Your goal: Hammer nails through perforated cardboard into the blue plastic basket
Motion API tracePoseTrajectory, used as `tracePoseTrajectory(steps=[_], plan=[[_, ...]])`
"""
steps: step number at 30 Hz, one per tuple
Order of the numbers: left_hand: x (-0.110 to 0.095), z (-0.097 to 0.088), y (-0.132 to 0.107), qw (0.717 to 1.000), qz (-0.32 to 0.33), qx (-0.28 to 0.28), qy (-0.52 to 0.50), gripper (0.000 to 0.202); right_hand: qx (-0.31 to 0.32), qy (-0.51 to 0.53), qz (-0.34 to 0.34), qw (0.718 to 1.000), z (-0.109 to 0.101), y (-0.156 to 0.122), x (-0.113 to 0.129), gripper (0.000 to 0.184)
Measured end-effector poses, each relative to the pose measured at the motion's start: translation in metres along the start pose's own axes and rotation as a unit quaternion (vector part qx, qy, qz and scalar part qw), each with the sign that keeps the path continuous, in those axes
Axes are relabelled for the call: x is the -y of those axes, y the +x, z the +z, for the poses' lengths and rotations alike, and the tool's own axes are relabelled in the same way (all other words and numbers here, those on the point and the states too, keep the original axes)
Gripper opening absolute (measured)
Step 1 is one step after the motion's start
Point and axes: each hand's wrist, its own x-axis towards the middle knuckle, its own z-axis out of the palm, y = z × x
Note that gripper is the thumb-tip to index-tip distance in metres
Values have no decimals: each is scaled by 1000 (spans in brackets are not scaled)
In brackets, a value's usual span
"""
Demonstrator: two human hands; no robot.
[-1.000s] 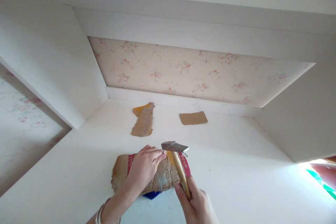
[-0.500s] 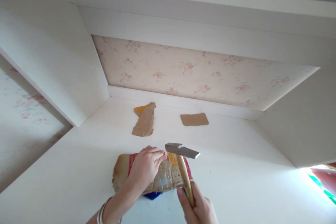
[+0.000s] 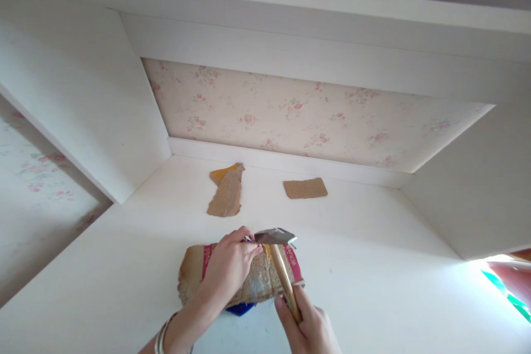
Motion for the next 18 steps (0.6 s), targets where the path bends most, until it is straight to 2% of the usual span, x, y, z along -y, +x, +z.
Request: tracePoseTrajectory(steps=[4,9,12,18], plan=[[2,1,-1,1000,22,-1,13,21,-12,0,6,1000,1,0,-3,38],[2,3,-2,1000,-2,-16,11,22,2,-9,-10,1000,0,0,-4,38],[1,2,-3,1000,7,-8,16,18,-1,-10,1,1000,-1,0,-3,38],[-1,1,-3,999,4,-3,42,22,12,-40,-29,999,-4,0,-6,37]])
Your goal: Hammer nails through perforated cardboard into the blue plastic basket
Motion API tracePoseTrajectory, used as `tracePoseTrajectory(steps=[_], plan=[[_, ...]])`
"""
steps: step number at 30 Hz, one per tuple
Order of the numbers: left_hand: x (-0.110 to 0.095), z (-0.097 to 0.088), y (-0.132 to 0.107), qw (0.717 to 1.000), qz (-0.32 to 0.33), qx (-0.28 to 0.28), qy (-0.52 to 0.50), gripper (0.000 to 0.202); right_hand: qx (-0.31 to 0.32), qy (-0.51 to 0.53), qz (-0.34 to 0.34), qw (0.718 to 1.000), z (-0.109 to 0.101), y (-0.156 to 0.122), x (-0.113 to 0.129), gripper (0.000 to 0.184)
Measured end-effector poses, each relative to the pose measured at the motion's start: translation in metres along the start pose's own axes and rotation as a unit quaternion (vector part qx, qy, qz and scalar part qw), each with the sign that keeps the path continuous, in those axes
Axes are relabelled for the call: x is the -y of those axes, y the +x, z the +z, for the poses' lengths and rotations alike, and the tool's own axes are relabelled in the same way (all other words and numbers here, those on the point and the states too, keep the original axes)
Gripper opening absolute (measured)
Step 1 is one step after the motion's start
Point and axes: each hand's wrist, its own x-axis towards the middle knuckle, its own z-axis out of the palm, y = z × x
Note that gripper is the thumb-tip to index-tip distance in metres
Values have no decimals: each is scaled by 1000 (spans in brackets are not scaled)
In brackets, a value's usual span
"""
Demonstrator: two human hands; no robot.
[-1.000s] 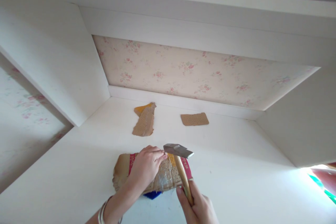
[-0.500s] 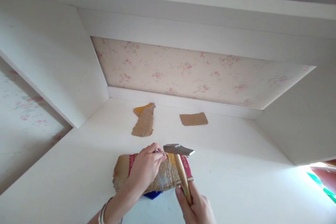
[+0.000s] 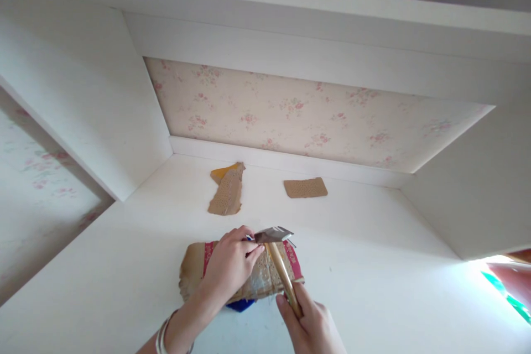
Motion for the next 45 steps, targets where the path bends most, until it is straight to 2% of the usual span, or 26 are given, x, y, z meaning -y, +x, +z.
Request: tracePoseTrajectory(steps=[8,12,17,22,29,34,38,45], plan=[[-2,-1,-1,1000,-2,-3,1,22,-1,-24,2,1000,-2,-1,-4,38],[-2,-1,-1,1000,-3,-4,-14,20,-6,-3,16,1000,-5,0,-1,38],[-1,-3,0,999,-7,-3,-31,18,15,-25,6,1000,-10,1,4,37],[0,-6,0,998,-7,-5,-60,16,-18,-7,18,1000,-11,-1,10,38],[2,-1,-1,998,-25,-6,-50,10,-6,-71,-20,997,-12,-2,2,38],[2,0,0,998,-15,-18,-51,21,0,-68,-9,998,-15,-3,-4,36],[1,1,0,999,-13,-28,-41,23,15,-94,-41,995,-17,-3,-3,38],[1,1,-1,999,-14,-20,-26,31,10,-89,-34,995,-17,-2,-2,37]])
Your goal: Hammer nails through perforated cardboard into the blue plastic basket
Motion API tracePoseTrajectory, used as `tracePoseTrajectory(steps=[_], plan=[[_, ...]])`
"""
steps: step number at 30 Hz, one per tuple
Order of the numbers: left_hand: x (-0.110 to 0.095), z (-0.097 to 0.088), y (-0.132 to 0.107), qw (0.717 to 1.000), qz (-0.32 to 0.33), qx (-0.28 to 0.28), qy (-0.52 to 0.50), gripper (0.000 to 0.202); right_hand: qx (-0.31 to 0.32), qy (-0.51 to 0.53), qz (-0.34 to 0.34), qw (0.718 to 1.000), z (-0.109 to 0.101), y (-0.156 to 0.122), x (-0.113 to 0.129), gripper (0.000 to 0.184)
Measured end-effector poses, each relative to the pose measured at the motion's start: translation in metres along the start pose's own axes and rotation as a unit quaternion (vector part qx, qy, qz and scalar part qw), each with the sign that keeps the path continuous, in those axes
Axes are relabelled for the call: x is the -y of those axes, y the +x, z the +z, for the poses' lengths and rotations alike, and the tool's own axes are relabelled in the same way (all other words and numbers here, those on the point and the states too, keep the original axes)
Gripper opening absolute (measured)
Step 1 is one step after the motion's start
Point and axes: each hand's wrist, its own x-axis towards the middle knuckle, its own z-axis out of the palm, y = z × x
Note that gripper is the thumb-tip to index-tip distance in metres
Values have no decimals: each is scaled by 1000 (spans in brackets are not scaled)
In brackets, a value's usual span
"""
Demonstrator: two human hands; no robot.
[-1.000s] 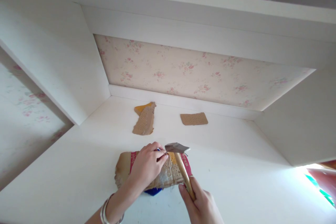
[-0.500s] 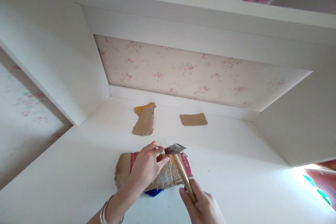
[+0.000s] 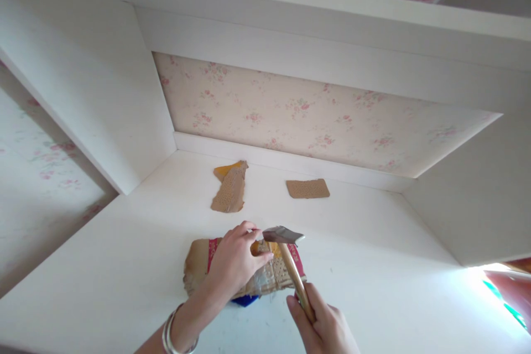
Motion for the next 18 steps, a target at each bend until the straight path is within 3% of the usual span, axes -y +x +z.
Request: tracePoseTrajectory(steps=[5,11,18], plan=[[0,1,0,1000,-6,-12,-9,25,20,-38,-14,999,3,2,-3,40],[-1,0,-1,1000,-5,-3,-8,32,-21,3,-5,1000,-2,2,9,40],[-2,-3,-3,1000,24,3,6,22,-34,23,-2,999,-8,8,21,35]])
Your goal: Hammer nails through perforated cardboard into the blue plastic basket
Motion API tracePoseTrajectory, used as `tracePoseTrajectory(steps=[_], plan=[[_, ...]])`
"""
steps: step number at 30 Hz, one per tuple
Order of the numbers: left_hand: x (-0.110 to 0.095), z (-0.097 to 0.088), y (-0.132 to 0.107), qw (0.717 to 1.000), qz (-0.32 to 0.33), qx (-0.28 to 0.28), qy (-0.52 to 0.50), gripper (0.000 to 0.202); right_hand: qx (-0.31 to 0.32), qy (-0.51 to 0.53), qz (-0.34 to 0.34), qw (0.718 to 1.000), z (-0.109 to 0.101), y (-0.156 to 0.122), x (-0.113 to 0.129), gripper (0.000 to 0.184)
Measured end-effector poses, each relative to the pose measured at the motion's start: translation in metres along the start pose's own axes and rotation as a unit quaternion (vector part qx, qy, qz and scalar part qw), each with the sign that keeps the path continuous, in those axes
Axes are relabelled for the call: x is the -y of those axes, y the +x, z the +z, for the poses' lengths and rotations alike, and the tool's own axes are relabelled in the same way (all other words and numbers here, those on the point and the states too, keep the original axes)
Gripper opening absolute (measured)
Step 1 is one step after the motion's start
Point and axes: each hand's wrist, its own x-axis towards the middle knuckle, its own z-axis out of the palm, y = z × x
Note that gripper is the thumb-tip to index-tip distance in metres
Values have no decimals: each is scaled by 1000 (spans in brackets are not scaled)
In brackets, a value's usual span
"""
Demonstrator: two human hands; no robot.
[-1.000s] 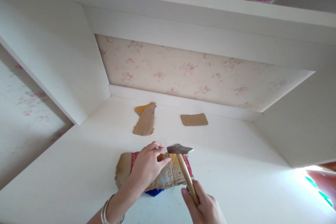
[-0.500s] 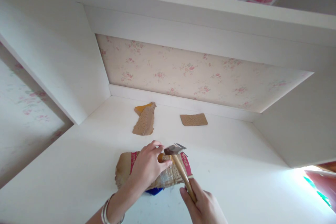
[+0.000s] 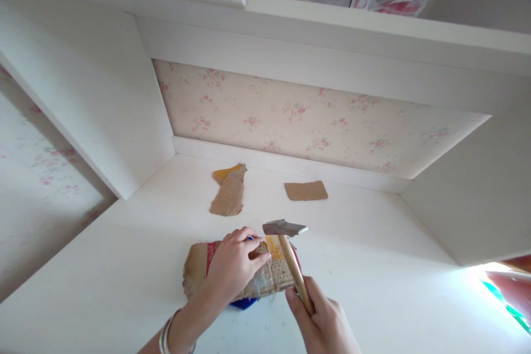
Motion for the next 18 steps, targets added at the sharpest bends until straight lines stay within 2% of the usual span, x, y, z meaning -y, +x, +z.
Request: tracePoseTrajectory(steps=[5,8,12,18], plan=[[1,2,-1,1000,4,6,28,16,22,-42,-21,999,9,-3,-16,41],[1,2,-1,999,3,7,34,17,15,-59,-20,998,13,-6,-23,43],[0,1,-1,1000,8,6,24,18,-6,-62,-29,998,13,-7,-26,40],[2,3,0,1000,1,-4,13,14,9,-90,-38,995,11,-7,-29,41]])
